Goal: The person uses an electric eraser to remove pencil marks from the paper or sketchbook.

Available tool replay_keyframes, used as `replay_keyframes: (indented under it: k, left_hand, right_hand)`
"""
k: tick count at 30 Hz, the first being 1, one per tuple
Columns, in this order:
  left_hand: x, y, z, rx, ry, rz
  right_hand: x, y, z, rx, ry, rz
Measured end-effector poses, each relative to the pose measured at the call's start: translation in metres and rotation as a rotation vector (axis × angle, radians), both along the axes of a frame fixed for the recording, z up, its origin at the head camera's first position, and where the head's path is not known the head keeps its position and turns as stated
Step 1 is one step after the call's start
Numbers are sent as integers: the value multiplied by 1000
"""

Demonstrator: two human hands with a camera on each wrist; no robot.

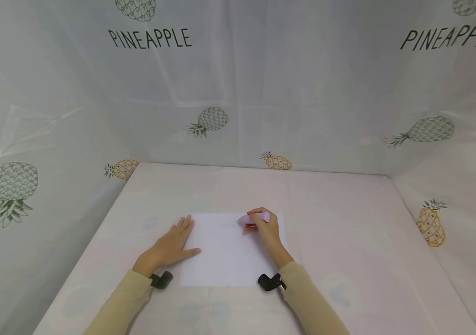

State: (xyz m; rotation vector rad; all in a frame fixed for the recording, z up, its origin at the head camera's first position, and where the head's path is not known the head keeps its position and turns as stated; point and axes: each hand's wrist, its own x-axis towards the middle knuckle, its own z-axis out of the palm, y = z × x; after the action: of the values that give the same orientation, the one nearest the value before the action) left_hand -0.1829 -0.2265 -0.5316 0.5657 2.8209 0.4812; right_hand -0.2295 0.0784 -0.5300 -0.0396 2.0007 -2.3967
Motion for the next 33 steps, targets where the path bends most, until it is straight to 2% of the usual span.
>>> replay_keyframes:
  k: [3,9,15,26,31,33]
  left_hand:
    - [0,-1,1,2,4,-3]
    - [0,-1,4,8,4,-9]
    - [-2,-2,7,4,-2,-8]
    - [-7,-2,11,6,-8,-15]
    - [-9,-3,10,-3,-14,-14]
    - [-9,-3,10,-5,-17,-14]
  right_hand:
    - [3,4,3,12,-28,-11]
    - [9,18,3,58,-21,-20]
    - [14,30,4,21,-54,-27]
    - [24,52,22,42,-139,-139]
    - [34,70,29,38,-154,-185]
    - [38,79,31,68,-169,-222]
